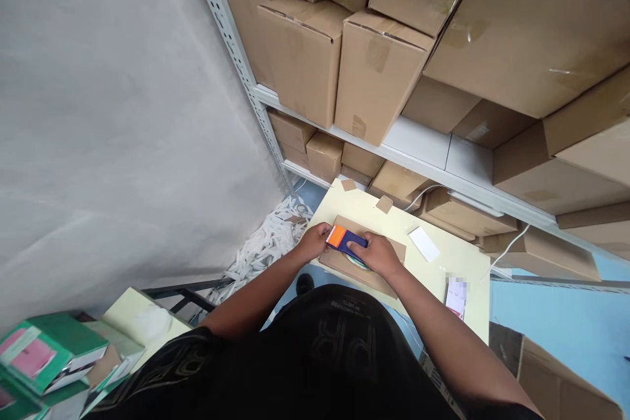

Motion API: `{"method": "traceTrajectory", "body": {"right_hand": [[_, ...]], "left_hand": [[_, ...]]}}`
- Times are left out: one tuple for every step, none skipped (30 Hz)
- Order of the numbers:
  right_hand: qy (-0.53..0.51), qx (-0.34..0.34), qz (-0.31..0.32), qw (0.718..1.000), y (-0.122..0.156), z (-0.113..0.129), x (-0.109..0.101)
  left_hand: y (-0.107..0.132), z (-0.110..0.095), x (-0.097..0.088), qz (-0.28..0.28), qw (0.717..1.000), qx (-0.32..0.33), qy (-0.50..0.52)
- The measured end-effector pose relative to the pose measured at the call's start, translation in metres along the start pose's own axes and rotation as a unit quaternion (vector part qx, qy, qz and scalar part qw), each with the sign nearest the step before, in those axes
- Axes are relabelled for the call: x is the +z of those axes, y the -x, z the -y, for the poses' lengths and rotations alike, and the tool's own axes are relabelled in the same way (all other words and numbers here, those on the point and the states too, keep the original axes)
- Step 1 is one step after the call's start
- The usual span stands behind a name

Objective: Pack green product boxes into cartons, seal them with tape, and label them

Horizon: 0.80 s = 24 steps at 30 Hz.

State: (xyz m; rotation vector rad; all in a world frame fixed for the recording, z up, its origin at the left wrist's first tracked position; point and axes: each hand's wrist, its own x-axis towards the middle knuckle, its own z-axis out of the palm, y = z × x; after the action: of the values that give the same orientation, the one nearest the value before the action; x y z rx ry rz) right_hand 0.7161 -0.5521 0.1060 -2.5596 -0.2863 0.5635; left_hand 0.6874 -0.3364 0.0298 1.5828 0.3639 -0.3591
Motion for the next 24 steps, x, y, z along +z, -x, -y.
{"method": "traceTrajectory", "body": {"right_hand": [[-0.014,-0.004,0.002,1.0,-0.001,0.0,0.0],[-0.031,-0.006,0.006,0.999,-0.002,0.0,-0.001],[-0.047,-0.007,0.011,0.999,-0.003,0.0,-0.002],[-0.06,-0.006,0.016,0.998,-0.005,-0.001,-0.003],[-0.069,-0.006,0.023,0.997,-0.006,-0.002,-0.004],[-0.077,-0.007,0.03,0.997,-0.008,-0.002,-0.005],[-0.086,-0.008,0.037,0.996,-0.009,-0.003,-0.007],[-0.095,-0.01,0.044,0.994,-0.01,-0.004,-0.009],[-0.106,-0.011,0.051,0.993,-0.011,-0.004,-0.011],[-0.117,-0.011,0.056,0.991,-0.012,-0.005,-0.013],[-0.129,-0.009,0.063,0.99,-0.013,-0.005,-0.014],[-0.139,-0.006,0.07,0.988,-0.013,-0.006,-0.014],[-0.146,-0.001,0.077,0.986,-0.014,-0.007,-0.014],[-0.152,0.004,0.085,0.985,-0.015,-0.008,-0.013],[-0.158,0.007,0.094,0.983,-0.015,-0.009,-0.012],[-0.166,0.007,0.105,0.981,-0.015,-0.011,-0.011],[-0.174,0.002,0.121,0.977,-0.015,-0.013,-0.011],[-0.185,-0.007,0.139,0.973,-0.014,-0.015,-0.01],[-0.197,-0.014,0.16,0.967,-0.014,-0.016,-0.01],[-0.206,-0.018,0.179,0.962,-0.013,-0.017,-0.011],[-0.211,-0.016,0.194,0.958,-0.012,-0.018,-0.012],[-0.214,-0.012,0.205,0.955,-0.012,-0.017,-0.013],[-0.217,-0.007,0.21,0.953,-0.013,-0.016,-0.015],[-0.217,-0.002,0.21,0.953,-0.013,-0.014,-0.017]], "left_hand": [[0.0,0.001,-0.001,0.002,1.0,0.004,0.006],[0.001,0.001,-0.001,0.002,1.0,0.01,0.011],[0.002,0.001,-0.002,0.002,1.0,0.017,0.014],[0.003,0.001,-0.004,-0.002,1.0,0.025,0.016],[0.003,0.001,-0.005,-0.007,0.999,0.036,0.016],[0.004,0.0,-0.006,-0.012,0.999,0.049,0.013],[0.005,-0.001,-0.006,-0.016,0.998,0.065,0.008],[0.005,-0.002,-0.007,-0.018,0.997,0.08,0.004],[0.005,-0.003,-0.007,-0.018,0.995,0.094,0.003],[0.005,-0.004,-0.007,-0.017,0.994,0.104,0.006],[0.004,-0.004,-0.007,-0.014,0.994,0.109,0.013],[0.002,-0.004,-0.007,-0.01,0.994,0.109,0.021],[0.001,-0.002,-0.006,-0.008,0.994,0.106,0.029],[-0.001,0.0,-0.006,-0.008,0.994,0.102,0.037],[-0.002,0.002,-0.006,-0.009,0.994,0.097,0.044],[-0.004,0.005,-0.007,-0.009,0.994,0.092,0.052],[-0.005,0.008,-0.007,-0.005,0.994,0.089,0.062],[-0.007,0.01,-0.008,0.003,0.993,0.088,0.073],[-0.007,0.011,-0.008,0.015,0.993,0.089,0.082],[-0.008,0.012,-0.009,0.026,0.992,0.089,0.09],[-0.008,0.012,-0.009,0.035,0.991,0.09,0.096],[-0.008,0.011,-0.009,0.04,0.99,0.09,0.1],[-0.008,0.009,-0.009,0.039,0.99,0.09,0.105],[-0.008,0.007,-0.009,0.035,0.989,0.09,0.11]]}}
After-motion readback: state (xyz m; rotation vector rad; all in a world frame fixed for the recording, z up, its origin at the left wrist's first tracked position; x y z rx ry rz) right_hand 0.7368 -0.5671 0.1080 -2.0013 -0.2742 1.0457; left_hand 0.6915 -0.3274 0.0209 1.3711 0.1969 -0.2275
